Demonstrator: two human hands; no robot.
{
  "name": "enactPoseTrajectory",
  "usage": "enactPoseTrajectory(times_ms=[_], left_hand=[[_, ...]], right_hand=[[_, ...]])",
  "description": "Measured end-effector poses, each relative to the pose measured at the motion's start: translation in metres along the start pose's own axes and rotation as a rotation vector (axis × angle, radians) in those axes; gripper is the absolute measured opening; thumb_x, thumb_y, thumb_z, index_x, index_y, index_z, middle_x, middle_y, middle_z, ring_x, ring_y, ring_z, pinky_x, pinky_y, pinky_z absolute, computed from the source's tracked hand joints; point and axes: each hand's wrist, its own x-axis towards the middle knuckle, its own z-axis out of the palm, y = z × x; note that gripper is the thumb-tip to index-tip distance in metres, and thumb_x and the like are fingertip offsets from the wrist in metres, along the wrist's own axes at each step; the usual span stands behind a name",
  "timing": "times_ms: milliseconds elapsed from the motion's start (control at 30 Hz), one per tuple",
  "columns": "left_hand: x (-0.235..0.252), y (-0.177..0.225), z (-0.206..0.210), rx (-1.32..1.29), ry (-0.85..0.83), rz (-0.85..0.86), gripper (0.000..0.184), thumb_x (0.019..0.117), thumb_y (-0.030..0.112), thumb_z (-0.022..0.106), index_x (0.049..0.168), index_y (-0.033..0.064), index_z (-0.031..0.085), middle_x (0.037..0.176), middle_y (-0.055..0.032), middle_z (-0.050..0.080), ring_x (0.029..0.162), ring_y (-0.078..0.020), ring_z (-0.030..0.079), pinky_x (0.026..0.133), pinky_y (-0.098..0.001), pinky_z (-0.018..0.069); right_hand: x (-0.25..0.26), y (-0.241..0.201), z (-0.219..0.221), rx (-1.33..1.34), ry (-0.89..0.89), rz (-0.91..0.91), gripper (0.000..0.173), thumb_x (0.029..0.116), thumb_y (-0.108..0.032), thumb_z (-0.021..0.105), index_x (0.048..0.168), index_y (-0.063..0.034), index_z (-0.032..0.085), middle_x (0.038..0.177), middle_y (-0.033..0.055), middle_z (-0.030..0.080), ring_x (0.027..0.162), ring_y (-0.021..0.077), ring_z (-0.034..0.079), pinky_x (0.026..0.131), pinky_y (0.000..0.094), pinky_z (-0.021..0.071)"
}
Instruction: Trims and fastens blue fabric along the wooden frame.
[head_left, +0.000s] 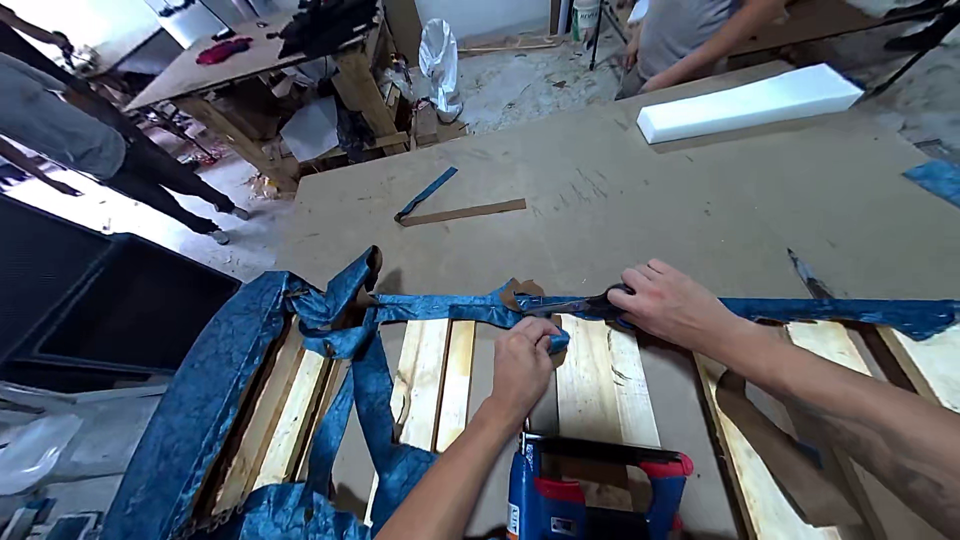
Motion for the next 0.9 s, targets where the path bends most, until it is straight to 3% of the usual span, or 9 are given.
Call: enactPoseTrajectory(times_ms=[167,233,333,400,467,533,633,733,900], left_hand=[[-0.007,0.001,-0.034,-0.01,-0.672,0.255,0.023,0.0984,-0.001,0.057,0.108,0.0086,0.075,0.115,-0.0057,0.073,0.112,-0.0189,0.068,0.101,-0.0413,0.055],[-0.001,-0.004,-0.055,0.047,-0.573,0.061,0.032,0.0948,-0.004,0.055,0.116,0.01,0.074,0.119,-0.005,0.073,0.115,-0.018,0.068,0.103,-0.0422,0.0546],[0.026,-0.023,-0.071,0.154,-0.16,-0.226,0.027,0.1042,0.009,0.05,0.122,0.0111,0.071,0.113,-0.0064,0.073,0.104,-0.0199,0.07,0.094,-0.045,0.0584],[0.055,-0.033,-0.075,0.279,-0.141,-0.201,0.032,0.1063,0.025,0.053,0.134,0.0138,0.065,0.137,-0.0088,0.062,0.129,-0.0281,0.058,0.107,-0.0558,0.0478],[0.084,-0.044,-0.078,0.387,-0.297,0.04,0.043,0.1023,0.034,0.062,0.143,0.0211,0.059,0.157,-0.0033,0.047,0.147,-0.0313,0.038,0.113,-0.0655,0.033],[0.109,-0.052,-0.07,0.472,-0.49,0.212,0.045,0.0946,0.04,0.073,0.136,0.0267,0.064,0.161,0.0039,0.042,0.153,-0.027,0.03,0.117,-0.0663,0.0271],[0.117,-0.051,-0.063,0.563,-0.538,0.331,0.015,0.0958,0.029,0.073,0.103,0.0157,0.073,0.141,-0.0028,0.057,0.14,-0.0268,0.045,0.115,-0.0616,0.0319],[0.097,-0.043,-0.076,0.641,-0.569,0.338,0.026,0.1003,0.039,0.063,0.101,0.0145,0.073,0.134,-0.0054,0.059,0.135,-0.0295,0.047,0.113,-0.0622,0.0328],[0.034,-0.03,-0.088,0.325,-0.521,0.207,0.037,0.1079,0.035,0.044,0.092,0.0165,0.072,0.105,0.0058,0.069,0.12,-0.0117,0.059,0.116,-0.0481,0.0363]], right_hand=[[-0.021,0.023,-0.006,0.091,-0.015,0.02,0.017,0.09,-0.027,0.074,0.089,-0.011,0.068,0.08,0.009,0.059,0.078,0.0293,0.063,0.071,0.046,0.0516],[-0.033,0.03,-0.015,0.177,-0.054,0.123,0.025,0.0856,-0.036,0.076,0.093,-0.013,0.07,0.088,0.0088,0.063,0.086,0.0295,0.065,0.076,0.0483,0.054],[-0.054,0.033,-0.018,0.244,-0.065,0.264,0.049,0.0721,-0.058,0.072,0.096,-0.0153,0.071,0.093,0.0064,0.061,0.088,0.0283,0.063,0.073,0.0487,0.0525],[-0.064,0.033,-0.013,0.282,-0.091,0.321,0.058,0.0692,-0.065,0.071,0.098,-0.0142,0.072,0.093,0.0058,0.06,0.087,0.0277,0.062,0.073,0.0488,0.0514],[-0.068,0.029,-0.006,0.36,-0.157,0.348,0.06,0.0703,-0.06,0.08,0.102,-0.0106,0.072,0.098,0.0088,0.063,0.092,0.0302,0.064,0.078,0.051,0.0525],[-0.068,0.025,0.008,0.373,-0.153,0.346,0.057,0.0684,-0.057,0.077,0.102,-0.0123,0.072,0.099,0.0074,0.062,0.093,0.0289,0.064,0.079,0.05,0.0531],[-0.058,0.023,0.015,0.378,-0.149,0.354,0.053,0.0675,-0.052,0.081,0.103,-0.014,0.072,0.101,0.0069,0.063,0.095,0.0288,0.064,0.08,0.0496,0.0528],[-0.048,0.018,0.012,0.374,-0.133,0.355,0.052,0.0685,-0.051,0.082,0.102,-0.0134,0.071,0.1,0.0071,0.062,0.094,0.029,0.063,0.079,0.0487,0.0518],[-0.021,0.006,0.006,0.319,-0.091,0.266,0.045,0.0769,-0.046,0.079,0.104,-0.0114,0.069,0.104,0.0126,0.063,0.1,0.034,0.063,0.085,0.0543,0.0491]])
